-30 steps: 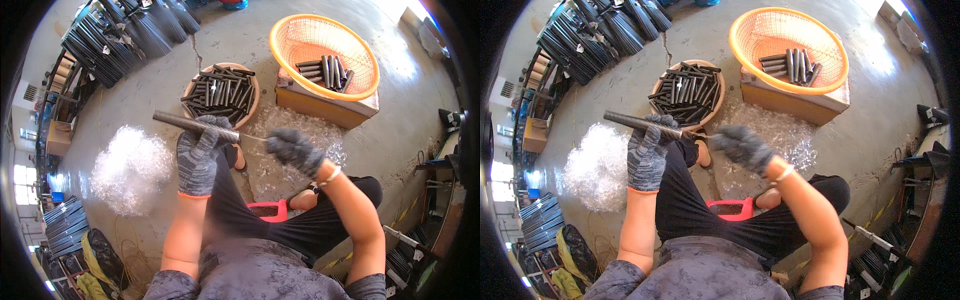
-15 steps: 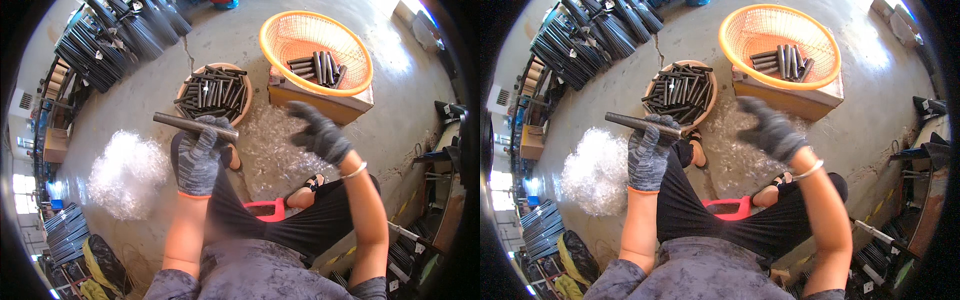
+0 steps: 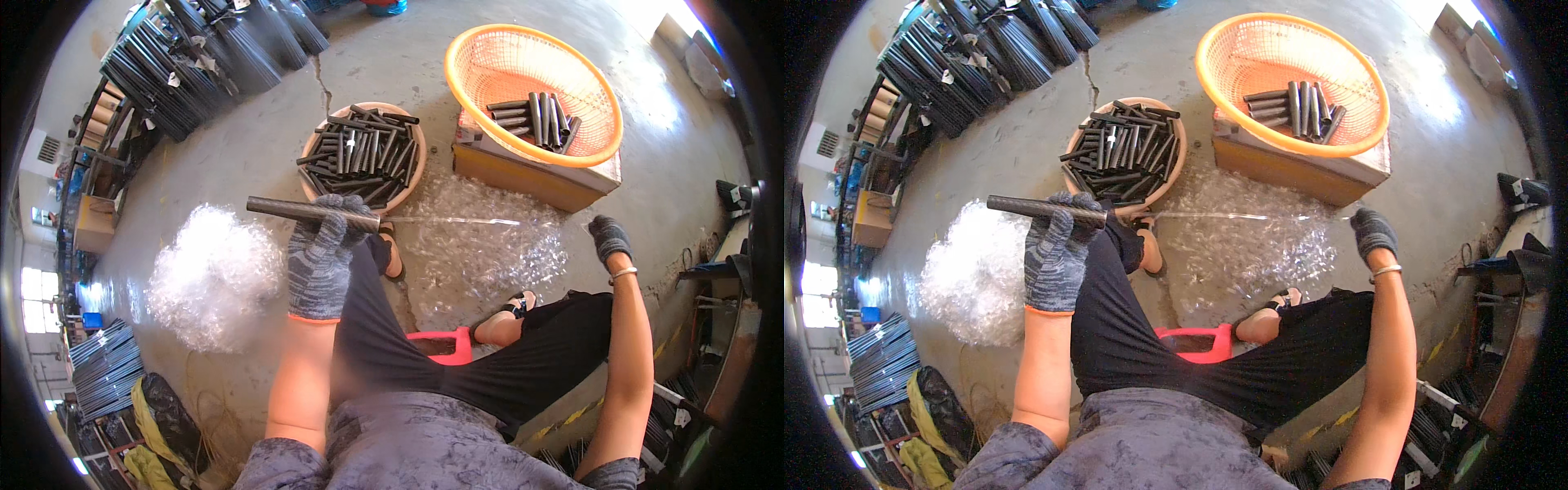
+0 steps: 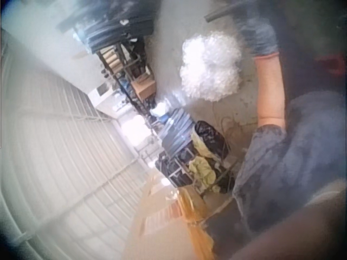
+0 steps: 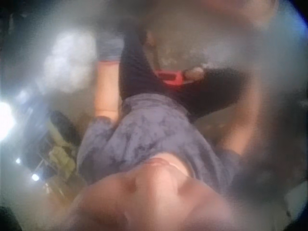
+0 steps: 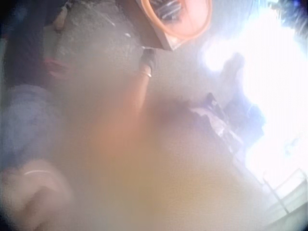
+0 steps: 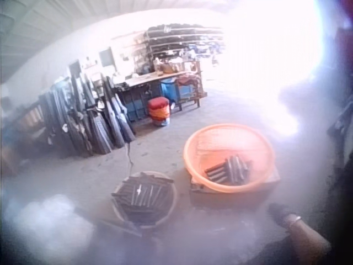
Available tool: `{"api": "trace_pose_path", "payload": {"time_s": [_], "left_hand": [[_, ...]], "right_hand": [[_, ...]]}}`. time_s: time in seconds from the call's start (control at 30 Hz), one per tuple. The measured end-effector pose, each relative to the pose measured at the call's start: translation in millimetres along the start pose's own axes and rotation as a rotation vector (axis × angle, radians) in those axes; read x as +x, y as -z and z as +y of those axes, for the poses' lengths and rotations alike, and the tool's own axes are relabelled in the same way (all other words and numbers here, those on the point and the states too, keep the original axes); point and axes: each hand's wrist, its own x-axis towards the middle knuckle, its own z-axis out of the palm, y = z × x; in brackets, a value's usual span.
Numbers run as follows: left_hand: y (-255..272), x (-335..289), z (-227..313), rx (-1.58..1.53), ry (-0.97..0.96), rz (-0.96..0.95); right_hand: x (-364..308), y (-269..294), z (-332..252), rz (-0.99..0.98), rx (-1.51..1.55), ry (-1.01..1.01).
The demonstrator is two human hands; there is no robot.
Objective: The person picks up metal tubes one by one from a bin and wipes each tube with a cloth before placing it into a basket.
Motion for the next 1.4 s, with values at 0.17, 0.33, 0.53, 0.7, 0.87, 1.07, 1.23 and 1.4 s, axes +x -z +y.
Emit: {"api": "trace_pose_path", "payload": {"time_s": [0.17, 0.33, 0.53, 0.7, 0.87, 1.07, 1.23, 1.4], "left_hand": [[-14, 2, -6, -0.006, -0.005, 0.023], [-29, 0, -8, 0.002, 0.037, -0.021], [-32, 1, -2, 0.114, 0.009, -0.021], [-15, 4, 3, 0.088, -0.009, 0.018], [-9, 12, -3, 0.053, 0.020, 0.047], [-18, 22, -7, 0.116, 0.020, 0.062], [25, 52, 36, 0.256, -0.181, 0.213], [86, 68, 28, 0.209, -0.037, 0.356]], "right_hand": [[-18, 29, -35, 0.051, 0.205, 0.285], [-76, 98, -224, -0.410, 1.103, 0.596], [-97, 87, -303, -0.773, 1.377, 0.791], [-56, 63, -232, -0.514, 1.221, 0.563], [-5, 29, -137, -0.126, -0.132, 0.413], [-20, 48, -143, -0.316, 0.279, 0.585], [-8, 40, -139, -0.261, 0.148, 0.636], [-8, 45, -152, -0.290, 0.089, 0.666]]}}
